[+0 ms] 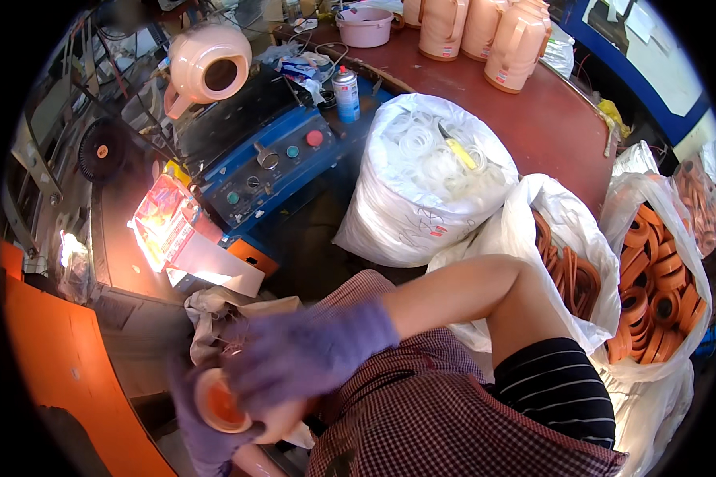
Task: The person repeatedly picks up a pink plastic kettle body, inserts an orange handle, and places the assembled unit onto a nearby surface. The person also handles a small orange cup and a white bag containing orange handles during the process.
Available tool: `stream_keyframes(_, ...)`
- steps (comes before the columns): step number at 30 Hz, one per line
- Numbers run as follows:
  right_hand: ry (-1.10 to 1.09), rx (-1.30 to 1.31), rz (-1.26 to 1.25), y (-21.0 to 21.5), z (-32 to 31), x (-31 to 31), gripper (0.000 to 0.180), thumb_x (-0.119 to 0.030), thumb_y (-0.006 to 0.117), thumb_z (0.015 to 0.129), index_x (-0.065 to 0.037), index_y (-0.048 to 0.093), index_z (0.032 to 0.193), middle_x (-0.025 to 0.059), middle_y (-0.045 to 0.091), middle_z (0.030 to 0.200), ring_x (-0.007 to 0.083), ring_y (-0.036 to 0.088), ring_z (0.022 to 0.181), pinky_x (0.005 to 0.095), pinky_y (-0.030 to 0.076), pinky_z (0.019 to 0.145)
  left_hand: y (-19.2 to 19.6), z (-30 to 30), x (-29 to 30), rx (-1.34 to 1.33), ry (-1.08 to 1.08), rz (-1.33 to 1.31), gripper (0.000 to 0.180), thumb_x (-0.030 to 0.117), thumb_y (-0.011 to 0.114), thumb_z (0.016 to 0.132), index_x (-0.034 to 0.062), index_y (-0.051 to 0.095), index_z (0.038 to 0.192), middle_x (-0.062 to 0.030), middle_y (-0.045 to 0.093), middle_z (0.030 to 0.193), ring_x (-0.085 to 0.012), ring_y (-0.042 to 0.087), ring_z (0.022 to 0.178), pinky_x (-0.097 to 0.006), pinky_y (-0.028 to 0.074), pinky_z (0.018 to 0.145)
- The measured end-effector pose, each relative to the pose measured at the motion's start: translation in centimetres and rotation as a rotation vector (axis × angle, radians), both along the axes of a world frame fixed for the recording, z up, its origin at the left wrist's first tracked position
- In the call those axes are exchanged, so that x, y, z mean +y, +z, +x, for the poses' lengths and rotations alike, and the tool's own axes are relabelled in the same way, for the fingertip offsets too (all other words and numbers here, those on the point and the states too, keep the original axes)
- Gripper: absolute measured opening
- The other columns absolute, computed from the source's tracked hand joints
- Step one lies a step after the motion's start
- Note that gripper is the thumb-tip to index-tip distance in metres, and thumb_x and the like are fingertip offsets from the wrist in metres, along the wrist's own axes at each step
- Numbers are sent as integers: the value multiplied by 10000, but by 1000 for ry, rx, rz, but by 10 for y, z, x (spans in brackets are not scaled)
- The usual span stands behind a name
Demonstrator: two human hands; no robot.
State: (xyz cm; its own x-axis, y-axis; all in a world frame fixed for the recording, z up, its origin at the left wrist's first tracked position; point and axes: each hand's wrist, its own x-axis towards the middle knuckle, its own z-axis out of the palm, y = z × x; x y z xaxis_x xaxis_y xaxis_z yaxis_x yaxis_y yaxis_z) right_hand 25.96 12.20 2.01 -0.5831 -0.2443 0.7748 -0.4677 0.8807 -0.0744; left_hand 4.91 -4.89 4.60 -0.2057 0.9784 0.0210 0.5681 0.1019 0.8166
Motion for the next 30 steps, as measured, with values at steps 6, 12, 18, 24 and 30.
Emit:
stream_keyframes(6,-1484,-358,-196,-84,140,226,170,-209,667,809,-120,720,944,145,633,1001,336,610,979,456,513,811,-11,-64,-26,583,605,495,1063,228,807,676,42,252,1564,-209,403,1520,-331,472,1330,-454,393,1089)
stream_keyframes(12,-1742,-850,-37,-188,242,321,307,-289,517,931,-87,699,1074,175,660,1134,351,623,1077,461,484,950,-9,-54,-23,652,838,617,921,192,816,746,27,350,1523,-162,417,1530,-296,428,1370,-416,344,1129)
stream_keyframes(18,-1661,-811,-258,-138,286,333,353,-311,617,891,-15,705,1063,169,715,1051,314,671,987,410,509,902,-5,-5,14,530,641,585,1142,186,916,603,1,277,1531,-155,491,1407,-270,530,1248,-406,448,1050)
stream_keyframes(24,-1025,-326,-1011,-71,200,244,213,-83,740,825,2,716,1019,17,693,869,115,634,818,275,519,803,-85,49,74,72,153,556,1011,247,932,602,-51,372,1389,-156,647,1165,-299,648,1070,-411,508,937)
stream_keyframes(30,-256,-261,-463,-8,50,36,298,-163,705,857,-35,651,1120,130,650,1161,308,618,1119,406,481,1005,-87,67,85,86,62,447,1059,275,918,592,-65,345,1414,-158,640,1196,-349,627,1071,-461,497,930)
